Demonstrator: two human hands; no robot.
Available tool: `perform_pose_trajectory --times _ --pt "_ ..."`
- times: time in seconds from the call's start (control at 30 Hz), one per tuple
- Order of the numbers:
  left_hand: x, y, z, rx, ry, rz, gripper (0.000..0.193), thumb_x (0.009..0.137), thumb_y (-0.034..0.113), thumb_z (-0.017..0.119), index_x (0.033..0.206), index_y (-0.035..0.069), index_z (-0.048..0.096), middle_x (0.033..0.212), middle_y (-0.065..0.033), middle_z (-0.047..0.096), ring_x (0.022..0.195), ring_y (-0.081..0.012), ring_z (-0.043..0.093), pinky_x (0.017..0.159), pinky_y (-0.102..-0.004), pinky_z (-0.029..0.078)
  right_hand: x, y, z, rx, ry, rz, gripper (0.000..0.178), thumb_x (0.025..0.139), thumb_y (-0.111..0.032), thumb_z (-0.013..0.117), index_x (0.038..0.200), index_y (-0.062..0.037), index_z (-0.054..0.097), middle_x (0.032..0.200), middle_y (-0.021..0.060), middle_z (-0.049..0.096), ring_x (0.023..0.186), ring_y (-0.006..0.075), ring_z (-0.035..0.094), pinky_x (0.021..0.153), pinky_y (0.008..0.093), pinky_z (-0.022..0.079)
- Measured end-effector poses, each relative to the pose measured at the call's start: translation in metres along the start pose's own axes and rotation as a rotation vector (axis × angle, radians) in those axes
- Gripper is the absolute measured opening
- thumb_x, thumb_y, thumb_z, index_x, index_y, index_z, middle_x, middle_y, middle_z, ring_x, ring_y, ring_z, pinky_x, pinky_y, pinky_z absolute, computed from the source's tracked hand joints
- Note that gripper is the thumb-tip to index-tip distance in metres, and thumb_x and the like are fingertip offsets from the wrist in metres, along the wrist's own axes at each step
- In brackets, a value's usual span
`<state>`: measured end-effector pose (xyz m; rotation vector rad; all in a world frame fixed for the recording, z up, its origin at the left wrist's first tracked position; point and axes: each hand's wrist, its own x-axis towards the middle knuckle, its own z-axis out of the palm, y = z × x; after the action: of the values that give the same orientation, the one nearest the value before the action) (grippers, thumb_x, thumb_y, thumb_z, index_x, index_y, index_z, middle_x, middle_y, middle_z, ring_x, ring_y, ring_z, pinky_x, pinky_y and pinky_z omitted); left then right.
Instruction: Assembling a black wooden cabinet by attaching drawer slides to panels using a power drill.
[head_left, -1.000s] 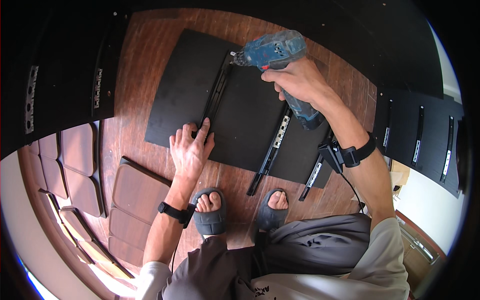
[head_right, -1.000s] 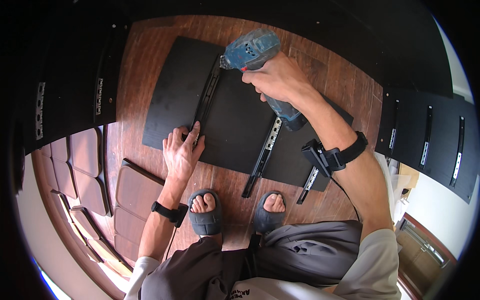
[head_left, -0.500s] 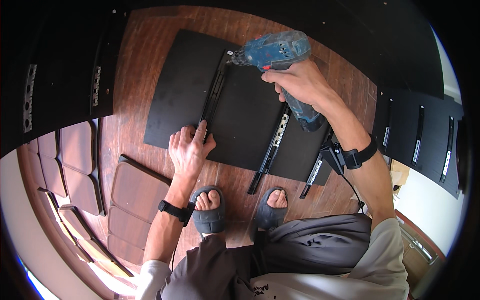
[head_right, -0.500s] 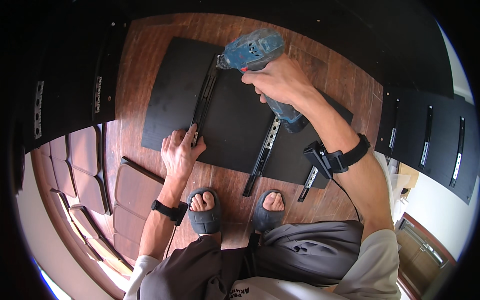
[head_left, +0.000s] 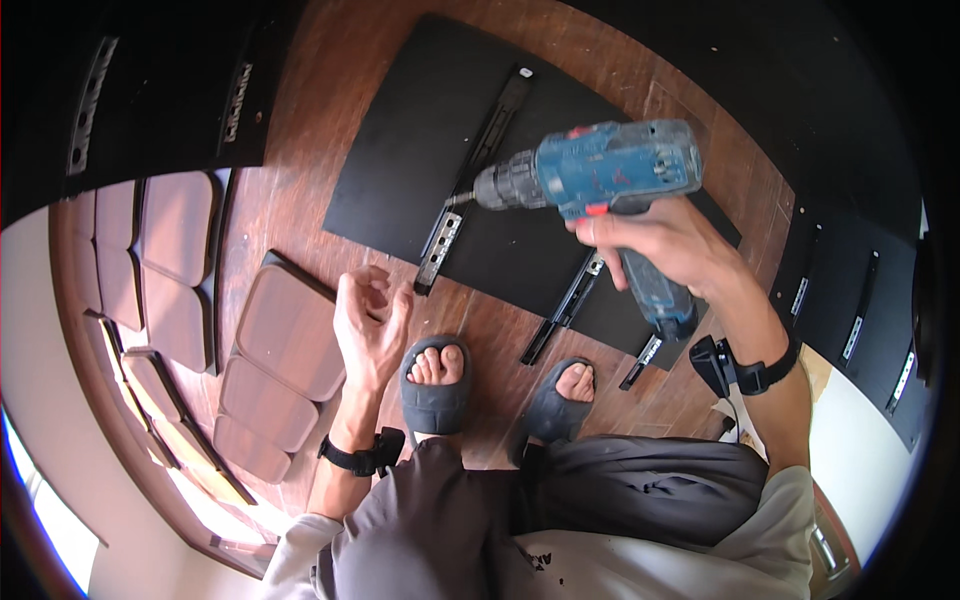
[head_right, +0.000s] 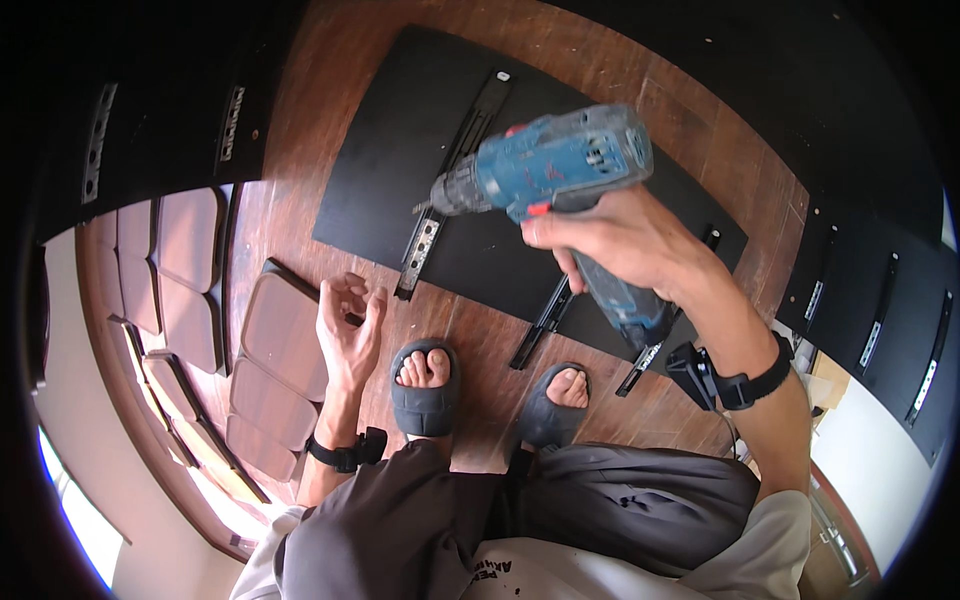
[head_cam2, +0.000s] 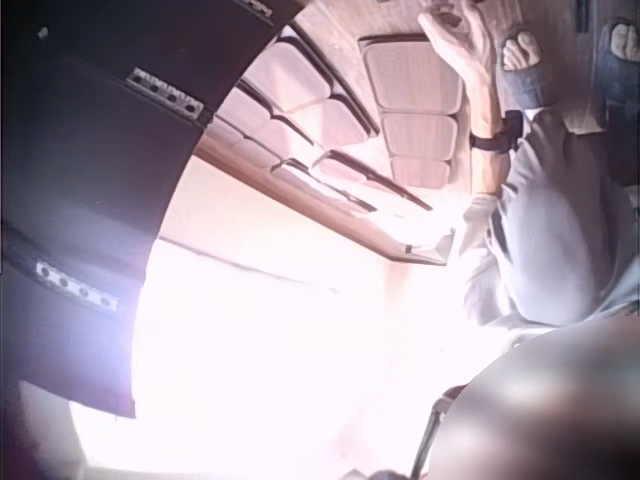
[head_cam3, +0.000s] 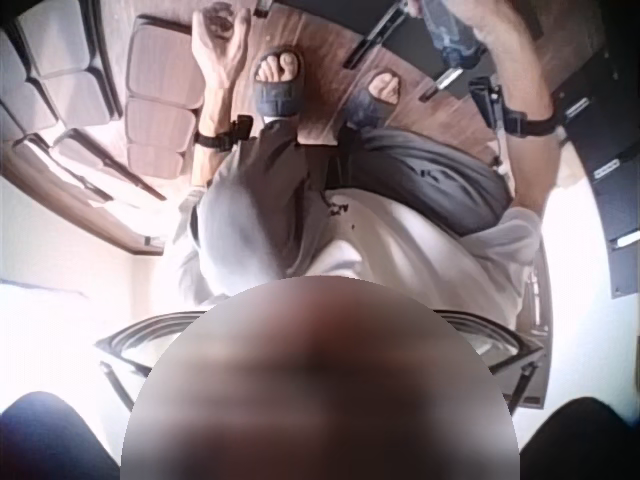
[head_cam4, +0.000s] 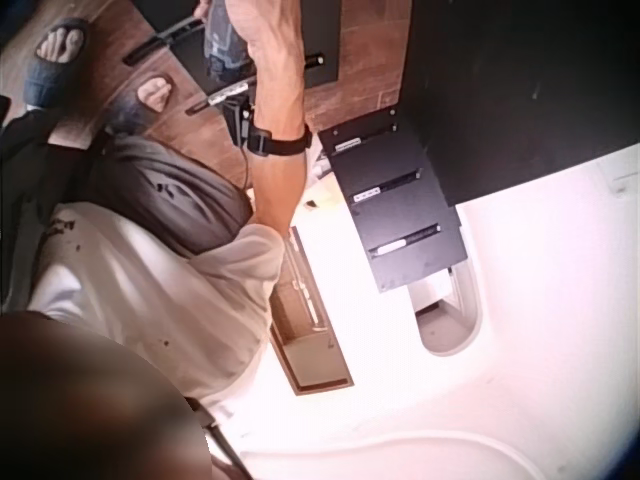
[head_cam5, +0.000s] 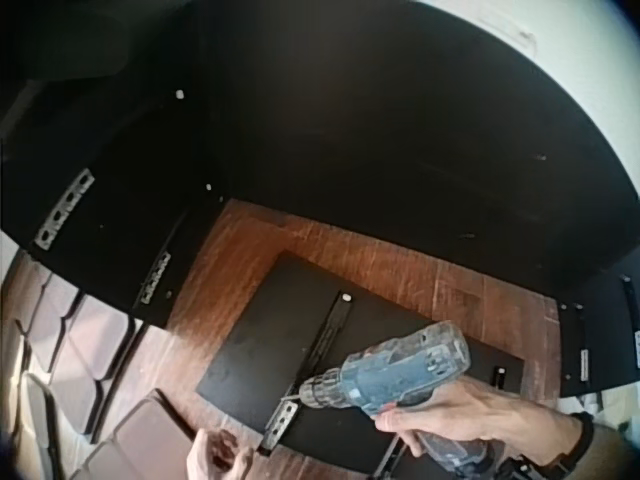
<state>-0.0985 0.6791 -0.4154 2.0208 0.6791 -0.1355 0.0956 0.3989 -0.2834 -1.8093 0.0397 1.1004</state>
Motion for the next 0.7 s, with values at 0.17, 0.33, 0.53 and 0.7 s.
perform_pose_trajectory --times 0.17,0.33,0.53,0.7 --pt "-0.006 0.003 -0.006 0.252 -0.192 0.577 0.046 0.085 0.018 0.086 0.126 0.003 0.071 0.108 -0.0124 0.075 0.091 -0.0292 0.069 0.082 -0.0403 0.055 -0.017 0.010 0.026 0.018 -0.233 0.183 0.017 0.095 -0.020 0.074 0.092 -0.0037 0.069 0.067 0.0034 0.065 0.059 0.0145 0.065 0.057 0.0320 0.054" --pt "-0.013 -0.005 -0.009 0.360 -0.291 0.680 0.013 0.087 0.012 0.080 0.098 0.007 0.076 0.088 -0.0063 0.073 0.084 -0.0245 0.067 0.074 -0.0363 0.051 -0.027 0.018 0.034 0.056 -0.276 0.250 0.016 0.096 -0.018 0.072 0.090 -0.0038 0.069 0.067 0.0027 0.065 0.059 0.0137 0.066 0.057 0.0318 0.054" --pt "-0.030 -0.022 -0.021 0.323 -0.207 0.600 0.011 0.090 0.012 0.076 0.100 0.007 0.075 0.116 -0.0089 0.074 0.106 -0.0322 0.066 0.095 -0.0431 0.051 -0.030 0.015 0.029 -0.012 -0.115 0.219 0.017 0.094 -0.021 0.073 0.092 -0.0047 0.069 0.067 0.0026 0.065 0.057 0.0130 0.064 0.057 0.0300 0.053" --pt "-0.037 -0.026 0.006 0.521 -0.201 0.620 0.008 0.095 0.016 0.065 0.094 0.008 0.068 0.162 -0.0094 0.053 0.155 -0.0404 0.038 0.123 -0.0652 0.027 -0.023 0.017 0.040 -0.077 -0.029 0.193 0.018 0.092 -0.019 0.075 0.096 -0.0020 0.070 0.071 0.0027 0.065 0.058 0.0128 0.064 0.057 0.0308 0.054"
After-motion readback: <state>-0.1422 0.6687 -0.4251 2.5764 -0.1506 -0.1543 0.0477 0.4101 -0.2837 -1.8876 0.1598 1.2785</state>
